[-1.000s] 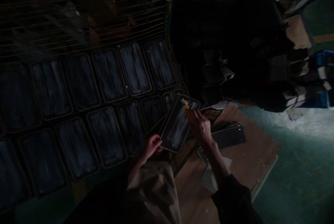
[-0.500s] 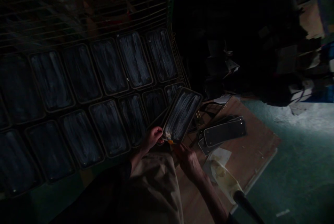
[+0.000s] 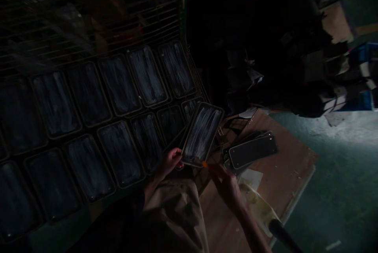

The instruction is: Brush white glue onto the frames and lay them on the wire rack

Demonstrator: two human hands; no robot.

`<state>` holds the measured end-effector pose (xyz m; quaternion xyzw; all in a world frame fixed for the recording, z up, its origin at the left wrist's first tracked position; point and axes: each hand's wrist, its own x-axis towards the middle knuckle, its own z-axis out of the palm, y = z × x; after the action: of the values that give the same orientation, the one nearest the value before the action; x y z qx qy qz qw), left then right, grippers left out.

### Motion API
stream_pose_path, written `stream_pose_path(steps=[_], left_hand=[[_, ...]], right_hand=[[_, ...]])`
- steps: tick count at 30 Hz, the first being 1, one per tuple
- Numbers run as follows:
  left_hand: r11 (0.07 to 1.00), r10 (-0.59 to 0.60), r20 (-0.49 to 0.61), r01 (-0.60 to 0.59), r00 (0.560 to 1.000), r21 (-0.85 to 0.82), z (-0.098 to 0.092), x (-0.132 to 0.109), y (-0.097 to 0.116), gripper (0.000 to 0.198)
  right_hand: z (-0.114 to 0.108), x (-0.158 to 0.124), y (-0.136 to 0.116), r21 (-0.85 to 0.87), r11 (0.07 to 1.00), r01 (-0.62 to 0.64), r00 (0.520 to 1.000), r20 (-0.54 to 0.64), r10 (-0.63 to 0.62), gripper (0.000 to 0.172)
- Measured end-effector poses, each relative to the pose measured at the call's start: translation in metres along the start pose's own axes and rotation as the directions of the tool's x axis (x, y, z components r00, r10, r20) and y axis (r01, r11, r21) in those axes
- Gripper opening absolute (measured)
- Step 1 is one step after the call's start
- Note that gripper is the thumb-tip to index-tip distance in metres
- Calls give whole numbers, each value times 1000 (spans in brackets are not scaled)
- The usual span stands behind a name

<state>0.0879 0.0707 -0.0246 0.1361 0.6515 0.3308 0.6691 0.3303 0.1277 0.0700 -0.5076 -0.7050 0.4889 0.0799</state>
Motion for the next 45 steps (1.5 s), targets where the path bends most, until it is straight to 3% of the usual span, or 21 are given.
stream_pose_path(steps=[3, 7, 12, 15, 18, 24, 29, 31, 35, 38, 41, 45], left_hand=[[1000, -5, 27, 6, 1000, -10, -1, 0, 1, 30], [1000, -3, 36, 2, 999, 27, 2, 3, 1, 34], [1000, 17, -19, -17, 1000, -7, 4, 7, -6, 45], [999, 49, -25, -49, 999, -3, 4, 9, -10, 45], [998, 61, 20, -61, 998, 20, 3, 9, -9, 42], [998, -13, 83, 18, 996, -60, 4, -3, 4, 57], [991, -36, 150, 55, 988, -126, 3, -12, 13, 65], [991, -33, 157, 53, 987, -121, 4, -12, 15, 65], [991, -41, 165, 61, 985, -120, 6, -13, 21, 68], [985, -45, 188, 75, 981, -156, 7, -19, 29, 75], [970, -36, 223, 88, 974, -228, 4, -31, 44, 81], [954, 3, 176, 50, 984, -295, -3, -44, 78, 78]], right_hand=[[3, 5, -1, -5, 999, 50, 991, 126, -48, 22], [-18, 47, 5, -81, 989, 121, 992, -20, -123, 22], [-56, 105, -8, -250, 952, 175, 942, -240, -236, 27], [-60, 125, -17, -309, 925, 220, 925, -234, -298, 32], [-51, 135, -17, -355, 895, 271, 917, -186, -352, 36], [-47, 112, -10, -441, 860, 255, 945, -74, -318, 30], [-67, 81, -13, -301, 942, 151, 955, -202, -218, 27], [-70, 85, -16, -286, 942, 174, 949, -206, -237, 29], [-68, 107, -23, -415, 889, 192, 940, -183, -288, 30], [-69, 108, -25, -395, 904, 165, 925, -255, -280, 31], [-74, 87, -20, -209, 964, 166, 870, -428, -243, 29], [-78, 51, 1, -28, 987, 158, 723, -678, -135, 28]])
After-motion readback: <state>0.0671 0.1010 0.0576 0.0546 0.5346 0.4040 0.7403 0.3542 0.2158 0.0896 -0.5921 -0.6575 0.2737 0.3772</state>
